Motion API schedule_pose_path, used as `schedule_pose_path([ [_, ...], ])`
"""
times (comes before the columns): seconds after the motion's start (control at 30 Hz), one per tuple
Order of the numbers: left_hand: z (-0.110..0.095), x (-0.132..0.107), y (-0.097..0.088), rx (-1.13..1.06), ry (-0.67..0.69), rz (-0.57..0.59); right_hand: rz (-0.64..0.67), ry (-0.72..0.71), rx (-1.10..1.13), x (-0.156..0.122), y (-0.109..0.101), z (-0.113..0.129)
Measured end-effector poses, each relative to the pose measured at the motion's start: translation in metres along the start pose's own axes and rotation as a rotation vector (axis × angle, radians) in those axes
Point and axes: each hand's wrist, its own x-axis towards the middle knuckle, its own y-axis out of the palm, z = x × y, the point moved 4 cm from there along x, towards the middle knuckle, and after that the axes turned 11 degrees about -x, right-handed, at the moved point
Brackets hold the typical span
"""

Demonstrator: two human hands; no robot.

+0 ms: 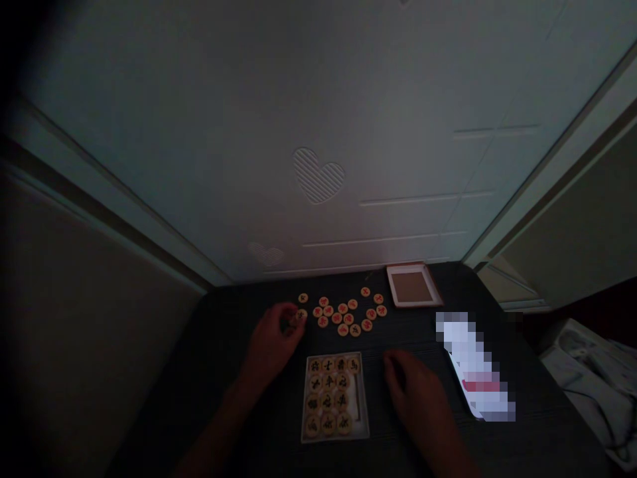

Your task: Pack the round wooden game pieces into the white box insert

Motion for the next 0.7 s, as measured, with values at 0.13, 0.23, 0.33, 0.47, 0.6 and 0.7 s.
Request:
schedule_pose_path([
  [0.13,-0.042,-0.062,0.001,-0.218,0.247,0.256,-0.053,-0.045,-0.008,0.010,0.005,-0.005],
  [0.23,-0.066,-0.105,0.014,-0.232,0.341,0.426,-0.098,-0.103,-0.024,0.023,0.005,-0.002],
  [0.33,-0.073,-0.127,0.027,-0.244,0.374,0.437,-0.113,-0.190,-0.028,0.036,0.005,0.008],
  [0.47,-0.071,-0.133,0.040,-0.245,0.381,0.382,-0.072,-0.303,-0.030,0.048,0.008,0.024],
  [0.6,-0.072,-0.135,0.048,-0.266,0.359,0.340,0.006,-0.346,-0.092,0.057,0.014,0.036],
  [0.7,-0.071,-0.138,0.051,-0.271,0.355,0.326,0.047,-0.359,-0.112,0.066,0.017,0.042],
])
